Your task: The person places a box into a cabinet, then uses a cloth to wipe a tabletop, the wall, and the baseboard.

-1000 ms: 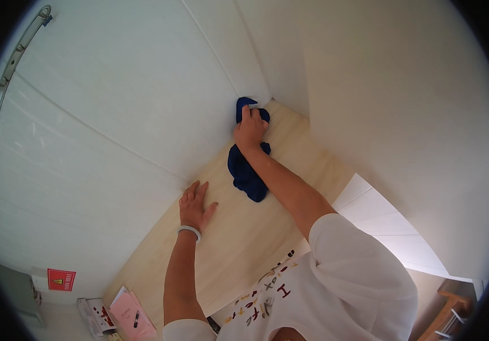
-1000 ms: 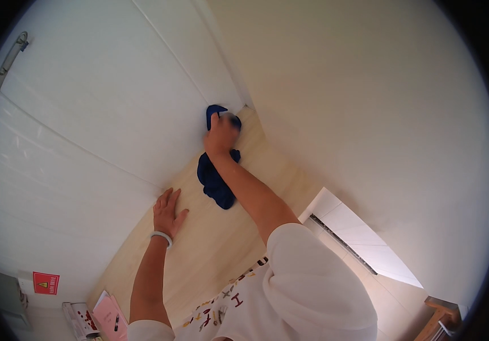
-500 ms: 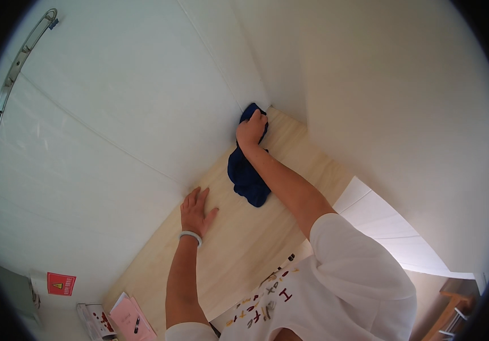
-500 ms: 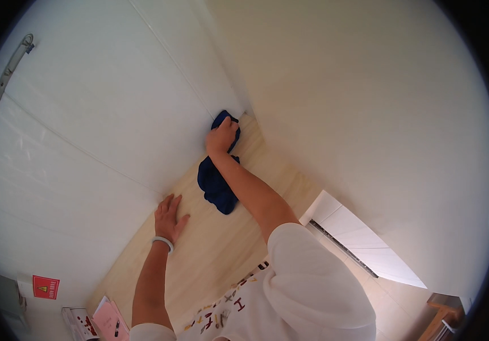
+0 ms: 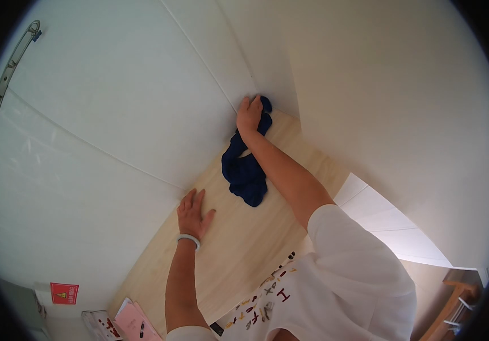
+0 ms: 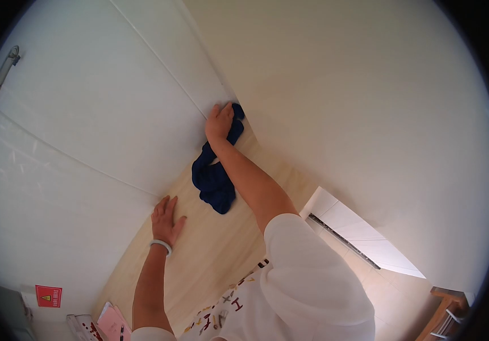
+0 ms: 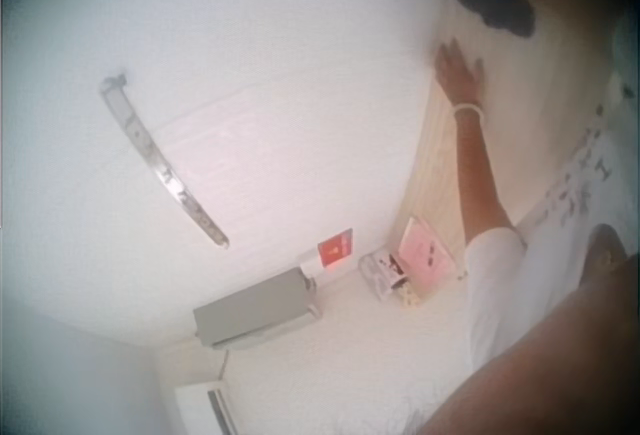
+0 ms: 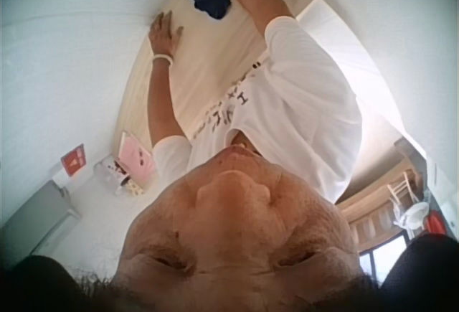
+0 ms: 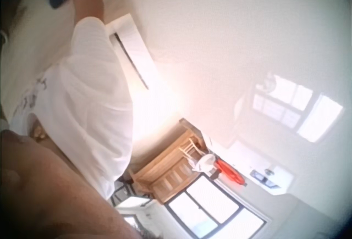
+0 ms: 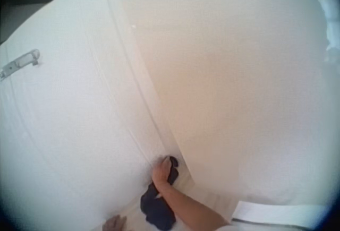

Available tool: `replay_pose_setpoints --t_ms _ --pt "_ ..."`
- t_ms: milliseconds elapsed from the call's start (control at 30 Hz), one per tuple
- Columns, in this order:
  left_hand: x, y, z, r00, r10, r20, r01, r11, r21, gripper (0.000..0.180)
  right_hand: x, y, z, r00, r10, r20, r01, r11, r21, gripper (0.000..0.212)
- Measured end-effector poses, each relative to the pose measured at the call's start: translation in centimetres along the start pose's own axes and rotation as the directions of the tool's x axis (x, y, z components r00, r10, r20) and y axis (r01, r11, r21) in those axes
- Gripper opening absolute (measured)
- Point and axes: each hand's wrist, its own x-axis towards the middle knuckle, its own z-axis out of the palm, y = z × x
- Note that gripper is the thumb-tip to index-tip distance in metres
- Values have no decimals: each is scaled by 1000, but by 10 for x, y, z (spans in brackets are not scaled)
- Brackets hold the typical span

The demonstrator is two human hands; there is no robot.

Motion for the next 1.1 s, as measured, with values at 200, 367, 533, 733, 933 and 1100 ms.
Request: replay_pose_setpoints --t_ms 200,367,533,733,933,1100 --pt "-5 -1 -1 999 -20 35 20 1000 4 65 0 -48 12 885 -457 92 462 886 -45 65" --pt "-11 -3 -5 999 -50 7 50 999 0 65 6 1 -5 940 -315 131 339 906 -254 63" --pt "-3 -1 1 999 -19 34 21 999 -44 66 23 -9 -5 994 -47 96 70 965 -253 63" --pt "-4 -5 -3 999 -43 32 43 999 -20 67 25 7 -20 910 -352 217 412 815 -406 58" --pt "-4 -1 -6 995 -76 68 78 997 -16 67 24 28 -27 958 -176 227 282 722 -632 54" --pt "-5 2 -4 995 -72 69 74 997 -15 67 15 -17 0 977 -164 138 209 868 -451 50"
